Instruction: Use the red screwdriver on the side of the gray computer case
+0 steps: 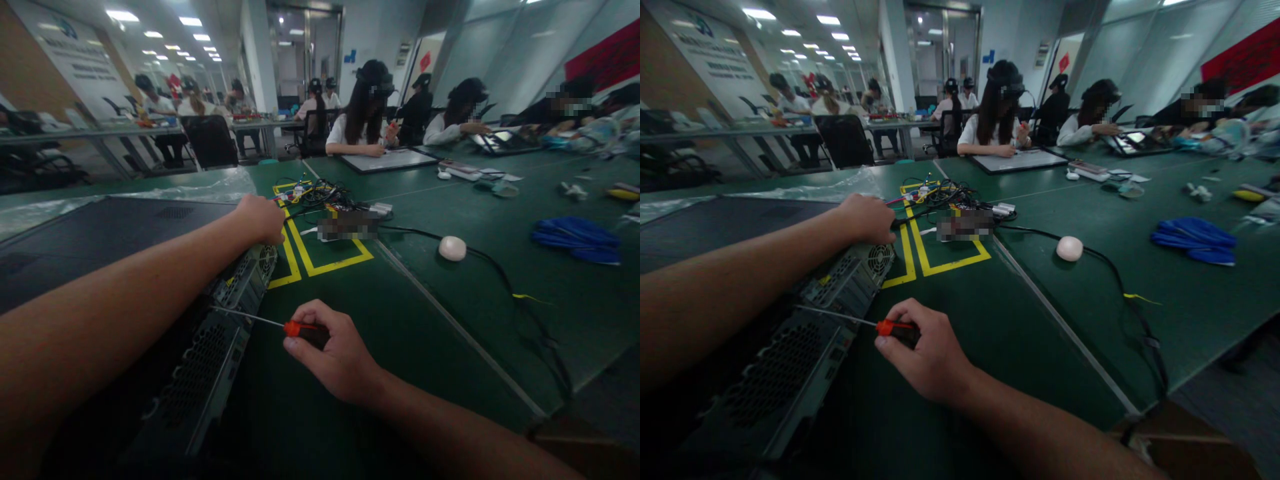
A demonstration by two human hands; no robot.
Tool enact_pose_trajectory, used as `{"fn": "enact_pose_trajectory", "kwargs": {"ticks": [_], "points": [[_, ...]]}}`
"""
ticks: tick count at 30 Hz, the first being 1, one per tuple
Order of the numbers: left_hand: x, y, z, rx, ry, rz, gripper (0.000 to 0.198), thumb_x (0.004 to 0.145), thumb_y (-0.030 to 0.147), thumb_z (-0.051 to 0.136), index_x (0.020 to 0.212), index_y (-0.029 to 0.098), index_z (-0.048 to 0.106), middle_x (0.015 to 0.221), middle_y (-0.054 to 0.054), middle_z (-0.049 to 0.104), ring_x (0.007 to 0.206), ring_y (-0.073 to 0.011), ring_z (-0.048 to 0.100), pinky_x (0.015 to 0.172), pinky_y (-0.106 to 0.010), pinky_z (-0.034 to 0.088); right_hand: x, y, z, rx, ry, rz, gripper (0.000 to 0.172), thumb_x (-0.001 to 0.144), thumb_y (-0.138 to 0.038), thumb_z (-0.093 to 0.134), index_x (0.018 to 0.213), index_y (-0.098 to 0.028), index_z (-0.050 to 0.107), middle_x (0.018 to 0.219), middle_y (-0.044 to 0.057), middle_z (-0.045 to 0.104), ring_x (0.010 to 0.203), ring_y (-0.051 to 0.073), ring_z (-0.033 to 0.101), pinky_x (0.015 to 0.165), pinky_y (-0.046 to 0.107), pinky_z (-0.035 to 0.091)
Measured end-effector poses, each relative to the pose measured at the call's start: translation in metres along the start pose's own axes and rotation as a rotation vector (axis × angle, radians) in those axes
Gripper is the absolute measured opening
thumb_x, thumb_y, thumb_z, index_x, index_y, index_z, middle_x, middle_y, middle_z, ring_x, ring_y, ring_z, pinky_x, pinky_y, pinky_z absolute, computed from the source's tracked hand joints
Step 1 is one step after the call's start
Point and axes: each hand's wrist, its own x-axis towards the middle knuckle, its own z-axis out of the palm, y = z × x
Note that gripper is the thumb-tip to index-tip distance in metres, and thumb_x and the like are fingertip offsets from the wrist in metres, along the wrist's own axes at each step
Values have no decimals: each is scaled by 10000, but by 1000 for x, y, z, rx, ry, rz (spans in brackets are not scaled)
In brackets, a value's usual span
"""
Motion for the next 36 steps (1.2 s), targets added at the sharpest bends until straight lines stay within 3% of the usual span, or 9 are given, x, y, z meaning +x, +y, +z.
{"fn": "enact_pose_trajectory", "kwargs": {"ticks": [21, 27, 36], "points": [[6, -2, 4, 33, 15, 15, 625, 950, 520, 602, 1470, 217, 771, 1422, -220, 800, 1303, -408, 728, 1055, -509, 571, -1, 3, 0, -28, -1, 7, 143, 932, -270, 805, 1007, -214, 697, 824, -32, 660, 712, 148, 598, 664, 291, 437], [3, 0, 2, 45, 11, 31, 652, 973, 523, 576, 1472, 147, 762, 1426, -266, 784, 1318, -425, 726, 1050, -512, 573, 0, 2, -1, -22, 4, 12, 149, 931, -281, 807, 1007, -217, 695, 820, -32, 665, 712, 150, 604, 667, 292, 437], [3, -1, 3, 31, 18, 23, 623, 961, 525, 599, 1454, 191, 781, 1413, -235, 799, 1296, -412, 732, 1054, -507, 574, 0, 3, 0, -10, -13, 14, 161, 939, -292, 803, 1026, -215, 693, 838, -24, 672, 723, 157, 610, 679, 302, 450]]}}
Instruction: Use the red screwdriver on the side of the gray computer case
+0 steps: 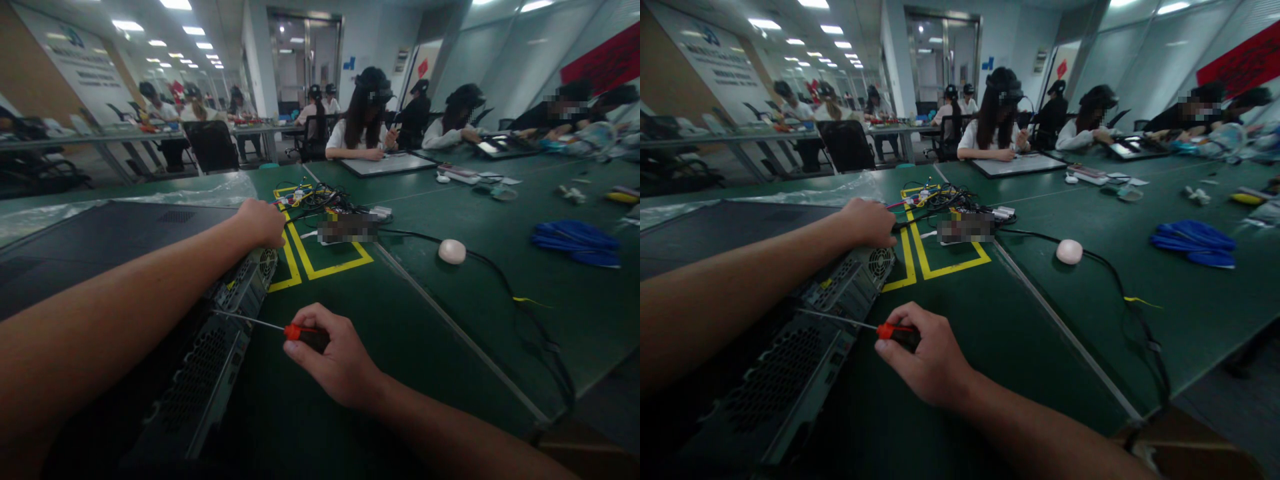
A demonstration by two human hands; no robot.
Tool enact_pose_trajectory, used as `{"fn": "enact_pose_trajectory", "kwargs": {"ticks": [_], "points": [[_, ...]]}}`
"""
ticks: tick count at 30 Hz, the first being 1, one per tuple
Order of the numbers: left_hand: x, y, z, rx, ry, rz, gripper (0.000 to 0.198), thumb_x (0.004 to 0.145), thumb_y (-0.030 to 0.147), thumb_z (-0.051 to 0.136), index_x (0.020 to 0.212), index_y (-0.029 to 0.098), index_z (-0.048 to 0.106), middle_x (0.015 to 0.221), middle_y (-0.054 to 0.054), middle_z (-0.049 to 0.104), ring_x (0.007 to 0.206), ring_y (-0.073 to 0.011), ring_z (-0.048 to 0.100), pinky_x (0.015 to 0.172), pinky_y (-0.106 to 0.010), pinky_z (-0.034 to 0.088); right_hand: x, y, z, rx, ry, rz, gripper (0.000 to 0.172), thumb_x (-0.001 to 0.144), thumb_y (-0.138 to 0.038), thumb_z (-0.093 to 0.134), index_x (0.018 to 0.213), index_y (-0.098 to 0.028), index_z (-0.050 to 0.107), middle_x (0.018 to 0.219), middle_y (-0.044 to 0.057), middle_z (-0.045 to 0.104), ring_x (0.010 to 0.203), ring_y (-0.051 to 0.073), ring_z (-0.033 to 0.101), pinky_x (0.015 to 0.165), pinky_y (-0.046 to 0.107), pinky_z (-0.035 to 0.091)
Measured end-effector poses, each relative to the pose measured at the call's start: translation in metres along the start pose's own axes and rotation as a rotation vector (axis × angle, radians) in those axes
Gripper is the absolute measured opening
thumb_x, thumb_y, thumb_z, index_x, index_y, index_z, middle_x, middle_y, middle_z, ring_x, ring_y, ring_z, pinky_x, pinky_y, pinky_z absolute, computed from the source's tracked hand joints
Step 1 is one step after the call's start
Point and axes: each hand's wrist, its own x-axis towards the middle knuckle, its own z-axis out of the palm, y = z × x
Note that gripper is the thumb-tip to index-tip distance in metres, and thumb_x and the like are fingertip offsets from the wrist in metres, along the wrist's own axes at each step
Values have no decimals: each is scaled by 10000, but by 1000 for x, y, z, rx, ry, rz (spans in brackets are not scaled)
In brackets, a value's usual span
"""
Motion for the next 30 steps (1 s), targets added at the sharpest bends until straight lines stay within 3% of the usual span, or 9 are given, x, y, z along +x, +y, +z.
{"fn": "enact_pose_trajectory", "kwargs": {"ticks": [19, 25, 30], "points": [[-1, -1, -1, 1, 8, 3, 625, 942, 537, 602, 1441, 208, 787, 1414, -230, 803, 1302, -410, 732, 1051, -500, 575, 0, -6, -3, 3, 5, 3, 146, 933, -310, 802, 1003, -218, 712, 835, -21, 678, 721, 154, 607, 681, 298, 457], [0, -1, 0, -11, 12, -5, 600, 938, 544, 613, 1414, 232, 804, 1401, -212, 811, 1292, -403, 728, 1044, -497, 573, 0, -1, -1, -21, 16, -18, 121, 986, -312, 763, 1022, -196, 771, 874, 9, 714, 752, 165, 629, 711, 307, 463], [0, -1, 0, -1, 1, -3, 636, 962, 537, 577, 1465, 203, 777, 1409, -235, 798, 1293, -409, 728, 1063, -515, 569, 1, -3, 0, -89, 4, -48, 215, 1064, -329, 655, 1033, -177, 804, 922, 47, 743, 846, 195, 680, 794, 339, 476]]}}
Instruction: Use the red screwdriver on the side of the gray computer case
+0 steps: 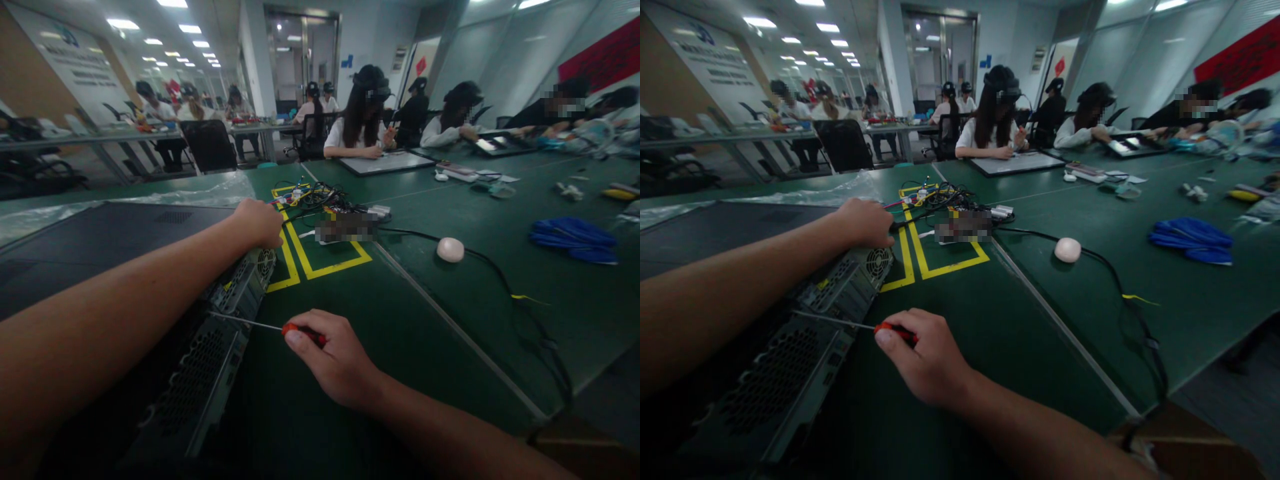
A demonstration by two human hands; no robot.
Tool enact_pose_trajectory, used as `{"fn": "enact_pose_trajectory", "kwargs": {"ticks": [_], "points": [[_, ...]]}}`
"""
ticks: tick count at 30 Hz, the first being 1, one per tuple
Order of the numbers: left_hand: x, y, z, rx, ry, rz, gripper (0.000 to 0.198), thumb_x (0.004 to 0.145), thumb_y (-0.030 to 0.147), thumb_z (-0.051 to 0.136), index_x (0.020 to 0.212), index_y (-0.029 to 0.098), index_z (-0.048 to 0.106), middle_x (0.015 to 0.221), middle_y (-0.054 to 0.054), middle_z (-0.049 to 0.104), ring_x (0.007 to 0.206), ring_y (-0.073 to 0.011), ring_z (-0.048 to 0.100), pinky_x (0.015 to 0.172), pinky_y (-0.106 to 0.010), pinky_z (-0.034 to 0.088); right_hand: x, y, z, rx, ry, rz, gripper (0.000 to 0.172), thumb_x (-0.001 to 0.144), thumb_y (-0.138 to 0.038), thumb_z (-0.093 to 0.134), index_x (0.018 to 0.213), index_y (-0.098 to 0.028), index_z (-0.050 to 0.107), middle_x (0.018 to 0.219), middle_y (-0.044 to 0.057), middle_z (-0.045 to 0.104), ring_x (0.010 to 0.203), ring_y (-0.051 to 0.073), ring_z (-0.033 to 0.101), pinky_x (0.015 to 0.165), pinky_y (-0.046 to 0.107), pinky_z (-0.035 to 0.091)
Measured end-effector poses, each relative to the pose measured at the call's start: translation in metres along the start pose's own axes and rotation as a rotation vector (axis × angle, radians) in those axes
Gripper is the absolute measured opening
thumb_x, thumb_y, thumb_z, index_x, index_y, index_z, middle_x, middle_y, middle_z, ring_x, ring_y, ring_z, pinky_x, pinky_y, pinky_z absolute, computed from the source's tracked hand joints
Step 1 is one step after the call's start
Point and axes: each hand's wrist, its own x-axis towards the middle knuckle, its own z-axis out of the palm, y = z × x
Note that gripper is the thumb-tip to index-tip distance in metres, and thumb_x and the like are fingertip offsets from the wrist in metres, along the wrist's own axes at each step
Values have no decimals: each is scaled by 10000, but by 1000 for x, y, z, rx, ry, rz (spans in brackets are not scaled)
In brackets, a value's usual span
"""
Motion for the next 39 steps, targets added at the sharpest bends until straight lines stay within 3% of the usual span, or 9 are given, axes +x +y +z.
{"fn": "enact_pose_trajectory", "kwargs": {"ticks": [5, 9, 31, 36, 39], "points": [[2, -1, 1, 8, 4, 6, 611, 945, 536, 594, 1440, 238, 792, 1394, -217, 812, 1285, -414, 736, 1045, -518, 582, -1, -5, -2, 71, -17, 37, 149, 980, -328, 736, 1073, -213, 716, 900, 5, 721, 784, 173, 642, 755, 317, 488], [0, 0, 0, 18, 4, 12, 644, 952, 537, 574, 1447, 183, 782, 1391, -247, 805, 1271, -418, 742, 1030, -514, 592, -1, -5, -3, 79, -4, 14, 148, 922, -271, 761, 999, -232, 641, 825, -35, 658, 722, 153, 596, 728, 307, 471], [-3, 2, -3, 5, 2, -11, 600, 936, 527, 611, 1422, 229, 798, 1414, -211, 809, 1299, -402, 729, 1040, -492, 570, -2, -2, -2, 40, -6, 33, 148, 939, -295, 770, 1025, -236, 665, 853, -21, 699, 747, 162, 631, 744, 310, 497], [0, 0, -1, -2, 5, 8, 645, 947, 523, 599, 1443, 155, 783, 1416, -268, 791, 1297, -436, 732, 1040, -519, 572, -2, -4, -2, 54, -11, 42, 140, 942, -289, 764, 1024, -230, 668, 851, -21, 687, 744, 160, 615, 738, 313, 487], [-1, 1, -1, 6, -1, 3, 625, 955, 516, 588, 1448, 183, 780, 1425, -243, 795, 1311, -420, 726, 1044, -506, 571, -2, -3, -2, 67, -13, 36, 134, 944, -282, 763, 1020, -223, 669, 835, -27, 673, 728, 154, 607, 728, 312, 476]]}}
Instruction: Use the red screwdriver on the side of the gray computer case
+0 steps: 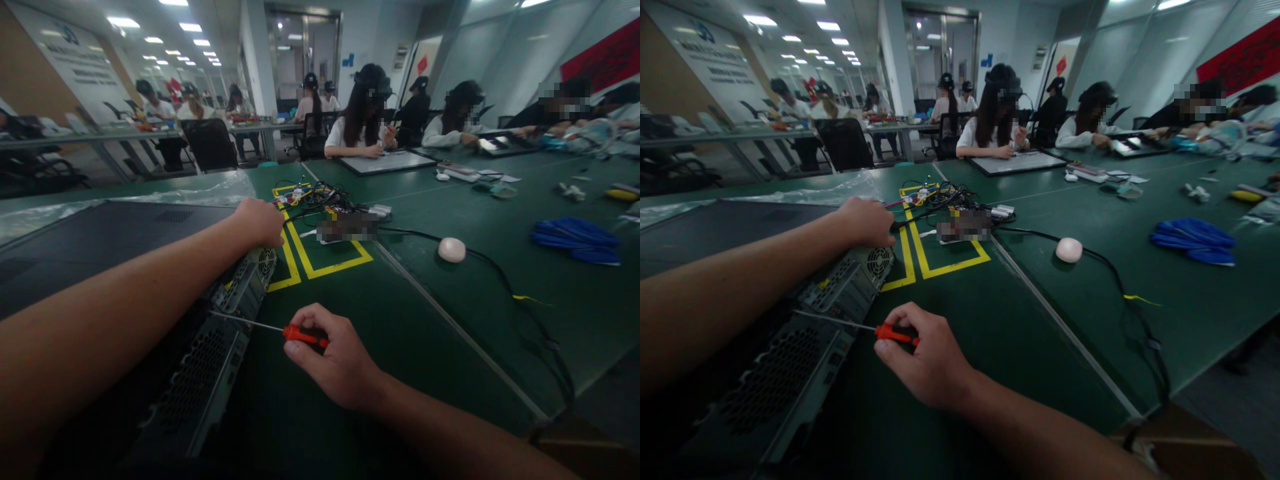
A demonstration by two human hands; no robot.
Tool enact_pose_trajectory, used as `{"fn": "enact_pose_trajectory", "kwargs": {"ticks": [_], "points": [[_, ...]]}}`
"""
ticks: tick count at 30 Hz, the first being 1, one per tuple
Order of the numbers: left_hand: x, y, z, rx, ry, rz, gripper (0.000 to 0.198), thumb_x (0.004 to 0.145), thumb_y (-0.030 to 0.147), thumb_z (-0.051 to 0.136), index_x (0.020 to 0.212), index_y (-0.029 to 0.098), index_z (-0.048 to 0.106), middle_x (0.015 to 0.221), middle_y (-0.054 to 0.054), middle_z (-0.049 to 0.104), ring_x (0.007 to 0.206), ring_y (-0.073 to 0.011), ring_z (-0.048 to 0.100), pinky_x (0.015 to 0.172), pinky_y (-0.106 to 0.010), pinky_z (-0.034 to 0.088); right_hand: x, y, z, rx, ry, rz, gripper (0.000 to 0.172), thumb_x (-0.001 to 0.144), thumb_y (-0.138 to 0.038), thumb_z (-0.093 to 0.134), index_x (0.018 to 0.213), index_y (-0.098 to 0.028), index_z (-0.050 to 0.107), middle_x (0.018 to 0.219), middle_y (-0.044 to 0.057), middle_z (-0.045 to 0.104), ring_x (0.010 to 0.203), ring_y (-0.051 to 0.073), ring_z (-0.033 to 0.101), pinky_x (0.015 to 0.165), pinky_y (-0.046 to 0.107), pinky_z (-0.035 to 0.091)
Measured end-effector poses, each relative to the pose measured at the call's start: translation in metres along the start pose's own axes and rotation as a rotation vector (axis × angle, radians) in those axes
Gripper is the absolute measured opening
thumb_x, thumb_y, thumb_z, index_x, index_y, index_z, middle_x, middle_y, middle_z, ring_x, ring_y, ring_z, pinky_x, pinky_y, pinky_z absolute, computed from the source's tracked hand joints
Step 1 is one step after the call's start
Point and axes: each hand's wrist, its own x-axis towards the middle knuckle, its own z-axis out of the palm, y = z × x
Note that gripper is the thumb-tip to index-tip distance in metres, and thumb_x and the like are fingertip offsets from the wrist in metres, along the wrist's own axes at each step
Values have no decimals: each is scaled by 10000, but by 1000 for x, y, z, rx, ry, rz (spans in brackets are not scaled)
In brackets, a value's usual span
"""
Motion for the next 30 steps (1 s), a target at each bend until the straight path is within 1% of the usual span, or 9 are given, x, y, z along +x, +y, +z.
{"fn": "enact_pose_trajectory", "kwargs": {"ticks": [2, 6, 11, 16, 21, 23, 26, 28, 30], "points": [[-1, 0, 0, 3, -3, -6, 613, 954, 517, 587, 1450, 213, 780, 1428, -220, 799, 1313, -405, 724, 1045, -497, 570, 0, 0, 0, -2, 3, 4, 140, 937, -280, 770, 1017, -221, 671, 838, -26, 673, 728, 154, 606, 728, 314, 474], [0, 0, 0, 5, 2, 4, 647, 954, 535, 574, 1457, 180, 773, 1426, -246, 792, 1296, -411, 728, 1042, -509, 573, 0, 0, 0, -6, 6, 17, 139, 931, -285, 772, 1012, -226, 676, 859, -19, 683, 748, 160, 615, 730, 317, 475], [0, 0, -1, -5, -5, -10, 624, 939, 520, 603, 1451, 211, 781, 1418, -222, 802, 1303, -406, 725, 1055, -505, 569, 0, -2, -1, 5, 7, 33, 135, 931, -287, 770, 1013, -215, 691, 859, -15, 687, 754, 162, 623, 730, 314, 475], [0, 0, 0, 3, 0, -1, 625, 961, 516, 578, 1455, 186, 774, 1424, -234, 796, 1306, -403, 725, 1051, -497, 571, 0, 0, 0, 7, 14, 19, 135, 928, -286, 776, 1016, -204, 714, 854, -16, 695, 751, 159, 630, 731, 305, 474], [4, -1, 3, 14, -1, -3, 632, 962, 545, 577, 1453, 201, 778, 1425, -227, 797, 1301, -399, 730, 1038, -486, 573, 1, 2, -2, -22, 24, -38, 101, 976, -284, 740, 1018, -195, 761, 904, 13, 727, 820, 177, 662, 773, 311, 482], [4, -1, 3, 8, 0, -7, 623, 955, 550, 591, 1446, 219, 784, 1426, -216, 800, 1304, -398, 727, 1042, -484, 568, 2, 3, -3, -47, 20, -53, 130, 1008, -297, 713, 1021, -189, 783, 899, 23, 727, 811, 179, 653, 763, 316, 474], [3, -1, 2, 9, 0, 0, 632, 958, 543, 591, 1449, 192, 780, 1414, -234, 800, 1290, -410, 732, 1038, -499, 571, 2, 3, -2, -61, 5, -72, 217, 1068, -312, 642, 1006, -177, 799, 878, 34, 724, 799, 180, 648, 767, 325, 472], [1, 0, 1, 18, -5, 2, 638, 968, 542, 577, 1459, 184, 773, 1416, -241, 797, 1284, -407, 736, 1035, -498, 574, 1, 3, 0, -36, 0, -67, 235, 1084, -314, 615, 1007, -174, 787, 882, 37, 727, 807, 181, 656, 767, 325, 475], [1, 0, 1, 20, -6, -1, 643, 975, 540, 568, 1473, 184, 764, 1417, -242, 795, 1285, -404, 737, 1038, -494, 573, 0, 4, 2, 17, -9, -22, 185, 1060, -331, 649, 1054, -178, 751, 860, 17, 702, 758, 170, 636, 715, 311, 466]]}}
